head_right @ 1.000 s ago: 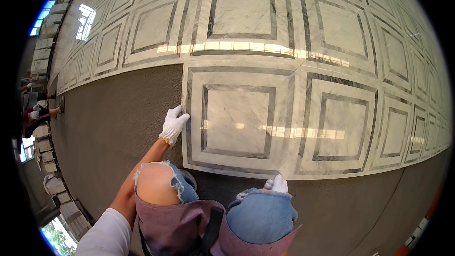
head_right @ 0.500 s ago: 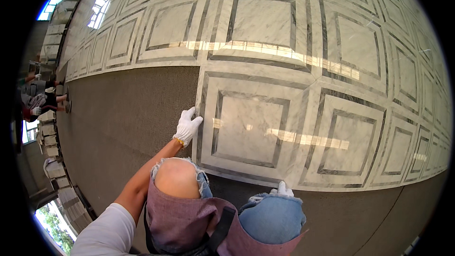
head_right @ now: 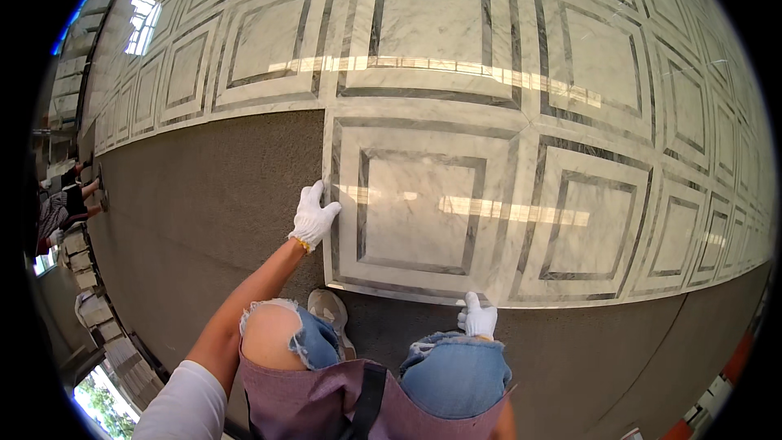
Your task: The person picks up square tiles from a stack, walks to the floor, and places them into a geometric pattern. The person repeats this process, carrying tiles one at a time and aligning them with the existing layout.
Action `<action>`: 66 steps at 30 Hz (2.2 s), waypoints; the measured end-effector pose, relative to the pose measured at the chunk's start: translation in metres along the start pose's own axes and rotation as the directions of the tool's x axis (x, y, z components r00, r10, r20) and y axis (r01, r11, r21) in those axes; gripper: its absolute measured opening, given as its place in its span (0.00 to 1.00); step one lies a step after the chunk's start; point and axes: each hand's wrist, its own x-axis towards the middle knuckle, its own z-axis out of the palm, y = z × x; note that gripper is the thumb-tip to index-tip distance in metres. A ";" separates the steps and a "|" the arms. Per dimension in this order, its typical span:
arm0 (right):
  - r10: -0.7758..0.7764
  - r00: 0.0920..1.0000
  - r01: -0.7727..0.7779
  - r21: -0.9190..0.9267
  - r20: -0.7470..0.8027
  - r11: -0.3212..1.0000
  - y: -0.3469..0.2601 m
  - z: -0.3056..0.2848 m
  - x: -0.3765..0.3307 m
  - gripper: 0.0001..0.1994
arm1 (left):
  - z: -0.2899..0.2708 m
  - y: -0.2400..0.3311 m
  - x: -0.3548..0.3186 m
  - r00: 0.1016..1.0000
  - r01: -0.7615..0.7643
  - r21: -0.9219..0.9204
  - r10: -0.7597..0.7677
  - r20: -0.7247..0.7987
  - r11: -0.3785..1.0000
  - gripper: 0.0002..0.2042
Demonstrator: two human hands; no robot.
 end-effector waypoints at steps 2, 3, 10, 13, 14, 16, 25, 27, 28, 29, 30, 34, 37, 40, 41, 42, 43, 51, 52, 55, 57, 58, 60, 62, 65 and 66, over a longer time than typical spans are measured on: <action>-0.019 0.998 0.014 -0.088 -0.061 0.996 -0.008 0.006 -0.008 0.14 | -0.017 0.004 0.005 0.990 0.022 -0.005 -0.021 0.141 1.000 0.33; -0.034 0.996 0.023 -0.134 -0.084 0.991 -0.014 0.010 -0.014 0.15 | -0.027 0.000 0.012 0.972 0.028 -0.006 -0.026 0.235 1.000 0.35; -0.390 0.921 0.250 -0.743 -0.015 0.620 -0.045 -0.042 -0.054 0.21 | -0.106 0.096 -0.038 0.936 -0.068 -0.059 0.084 0.342 0.996 0.37; -0.277 0.960 0.266 -0.429 0.037 0.863 -0.064 -0.039 -0.147 0.19 | -0.138 0.068 -0.106 0.948 -0.058 0.029 0.046 0.314 0.998 0.35; -0.251 0.968 0.234 -0.393 0.008 0.889 -0.077 -0.038 -0.189 0.19 | -0.146 0.055 -0.133 0.961 -0.069 0.079 0.045 0.274 0.994 0.34; -0.250 0.968 0.236 -0.296 -0.009 0.925 -0.061 -0.057 -0.237 0.18 | -0.192 0.079 -0.188 0.943 -0.015 0.062 -0.006 0.333 0.998 0.34; 0.014 1.000 -0.015 -0.049 -0.015 0.999 -0.034 -0.177 -0.536 0.14 | -0.453 0.078 -0.463 0.901 0.194 0.370 -0.314 0.299 0.908 0.33; 0.016 1.000 -0.016 -0.020 0.001 1.000 -0.037 -0.200 -0.582 0.14 | -0.503 0.071 -0.506 0.890 0.145 0.446 -0.313 0.331 0.883 0.33; 0.012 1.000 -0.012 0.016 -0.019 1.000 -0.038 -0.208 -0.599 0.14 | -0.524 0.062 -0.519 0.877 0.127 0.441 -0.309 0.369 0.888 0.33; 0.025 0.999 -0.022 0.061 -0.047 0.998 -0.032 -0.211 -0.621 0.13 | -0.547 0.056 -0.522 0.855 0.100 0.447 -0.306 0.418 0.889 0.33; 0.039 0.997 -0.033 0.097 -0.062 0.995 -0.029 -0.214 -0.637 0.13 | -0.563 0.055 -0.522 0.853 0.098 0.433 -0.300 0.427 0.896 0.33; 0.056 0.984 -0.017 0.223 -0.167 0.975 -0.034 -0.189 -0.684 0.14 | -0.606 0.032 -0.472 0.879 0.026 0.326 -0.177 0.443 0.945 0.32; 0.097 0.976 -0.027 0.335 -0.193 0.942 -0.033 -0.137 -0.706 0.17 | -0.627 0.069 -0.394 0.870 -0.085 0.307 -0.079 0.487 0.948 0.32; 0.152 0.969 -0.067 0.383 -0.194 0.921 -0.045 -0.050 -0.735 0.19 | -0.665 0.089 -0.318 0.876 -0.097 0.213 -0.018 0.482 0.972 0.31; 0.171 0.966 -0.083 0.393 -0.195 0.916 -0.047 -0.017 -0.743 0.20 | -0.680 0.106 -0.280 0.889 -0.112 0.175 0.020 0.458 0.978 0.30; 0.084 0.962 -0.023 0.229 -0.259 0.973 -0.040 0.014 -0.739 0.20 | -0.698 0.126 -0.253 0.901 -0.120 0.133 0.052 0.430 0.984 0.30; 0.000 0.950 0.023 0.069 -0.312 0.997 -0.029 0.049 -0.730 0.21 | -0.722 0.149 -0.233 0.912 -0.115 0.071 0.077 0.402 0.991 0.29; -0.044 0.912 0.139 0.206 -0.408 0.969 -0.101 0.170 -0.791 0.21 | -0.835 0.171 -0.101 0.869 -0.161 0.265 0.010 0.494 0.951 0.29; 0.014 0.926 0.111 0.308 -0.377 0.945 -0.100 0.181 -0.792 0.21 | -0.840 0.187 -0.104 0.866 -0.151 0.288 -0.013 0.499 0.946 0.30; 0.068 0.955 0.092 0.508 -0.288 0.857 -0.085 0.216 -0.787 0.21 | -0.842 0.133 -0.062 0.835 -0.383 0.266 0.209 0.509 0.885 0.30; 0.092 0.968 0.063 0.580 -0.235 0.812 -0.096 0.232 -0.801 0.20 | -0.850 0.137 -0.057 0.799 -0.342 0.294 0.111 0.591 0.892 0.31; 0.106 0.972 0.048 0.617 -0.210 0.785 -0.105 0.239 -0.813 0.20 | -0.854 0.151 -0.058 0.772 -0.326 0.310 0.063 0.633 0.893 0.32; 0.051 0.962 0.103 0.530 -0.269 0.842 -0.095 0.249 -0.823 0.21 | -0.860 0.175 -0.077 0.791 -0.353 0.278 0.125 0.599 0.893 0.28; -0.020 0.943 0.176 0.446 -0.333 0.877 -0.048 0.274 -0.802 0.22 | -0.865 0.157 -0.071 0.795 -0.400 0.217 0.219 0.566 0.891 0.27; 0.157 0.973 0.013 0.719 -0.170 0.694 -0.033 0.289 -0.828 0.23 | -0.878 0.160 -0.091 0.743 -0.455 0.267 0.198 0.639 0.849 0.27; 0.157 0.975 0.008 0.739 -0.154 0.673 -0.020 0.299 -0.830 0.22 | -0.883 0.157 -0.094 0.726 -0.462 0.286 0.172 0.666 0.840 0.28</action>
